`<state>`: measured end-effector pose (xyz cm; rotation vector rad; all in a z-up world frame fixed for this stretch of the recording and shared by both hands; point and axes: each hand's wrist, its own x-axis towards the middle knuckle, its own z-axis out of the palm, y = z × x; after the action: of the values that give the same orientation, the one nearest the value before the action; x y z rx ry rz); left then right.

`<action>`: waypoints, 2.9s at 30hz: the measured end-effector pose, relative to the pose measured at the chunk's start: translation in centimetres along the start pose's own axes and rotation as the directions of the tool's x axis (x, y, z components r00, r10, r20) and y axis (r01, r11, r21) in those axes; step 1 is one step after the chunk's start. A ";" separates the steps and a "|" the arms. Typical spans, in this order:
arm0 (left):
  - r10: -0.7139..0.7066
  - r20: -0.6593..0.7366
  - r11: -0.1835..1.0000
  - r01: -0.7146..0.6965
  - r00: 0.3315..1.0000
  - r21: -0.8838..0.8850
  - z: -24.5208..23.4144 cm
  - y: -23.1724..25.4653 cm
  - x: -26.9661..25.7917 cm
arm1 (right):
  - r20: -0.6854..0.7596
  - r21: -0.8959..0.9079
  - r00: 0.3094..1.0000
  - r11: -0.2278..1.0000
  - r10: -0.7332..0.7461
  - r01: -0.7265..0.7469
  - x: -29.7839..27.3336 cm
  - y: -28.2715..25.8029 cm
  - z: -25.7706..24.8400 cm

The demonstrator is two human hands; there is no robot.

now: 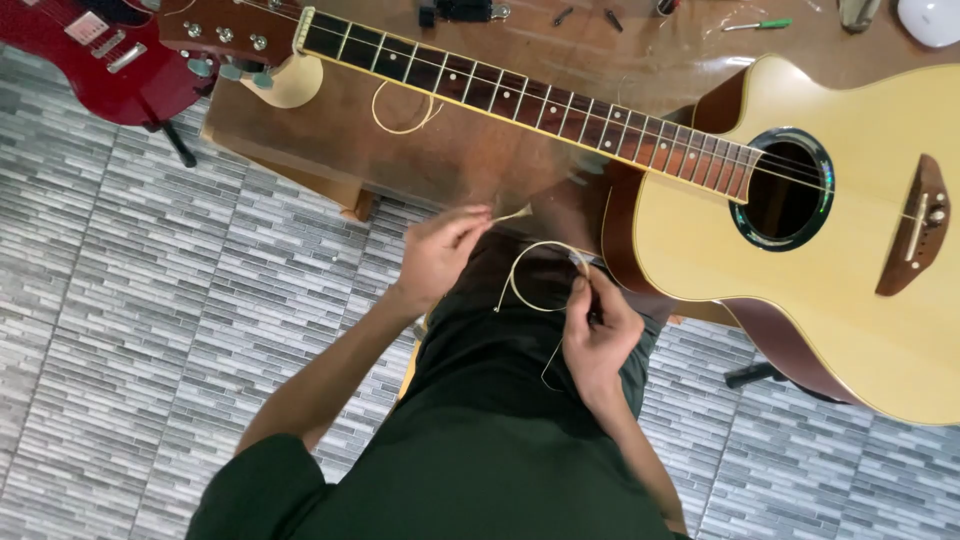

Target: The person replaces the strings on an acoustic guitar. They thread a new string through the bridge, tie it to the tuning peg at the headstock, and use a string winder to tighten it. This process is repeated for multiple strings.

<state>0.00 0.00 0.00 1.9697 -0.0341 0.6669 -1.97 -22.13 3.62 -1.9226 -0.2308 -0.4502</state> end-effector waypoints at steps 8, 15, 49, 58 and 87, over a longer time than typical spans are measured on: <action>-0.379 -0.180 0.897 0.313 0.907 -0.313 -3.3 10.5 1.6 | -0.055 0.074 0.998 0.997 0.018 -0.014 1.1 -0.8 1.5; -0.127 -0.348 0.983 0.070 0.929 -0.171 -5.8 13.6 1.5 | 0.009 0.255 0.990 0.957 0.139 -0.137 1.0 -1.4 3.6; -0.465 0.058 0.832 0.458 0.884 -0.314 -1.0 -1.1 -1.8 | 0.099 -0.804 0.986 0.573 -0.131 0.157 9.9 15.3 16.7; -0.395 -0.064 0.882 0.359 0.916 -0.306 -1.3 2.5 -2.1 | 0.395 -0.030 0.912 0.994 0.107 -0.103 0.8 -1.8 5.4; -0.433 0.372 0.425 0.550 0.821 -0.719 1.0 10.5 -0.7 | -0.256 0.121 0.966 0.991 -0.024 0.056 3.5 -5.4 2.5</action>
<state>-3.31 -6.07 7.94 1.0060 0.1448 0.0533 -0.28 -17.91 8.82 -1.7182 -0.1274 -0.6875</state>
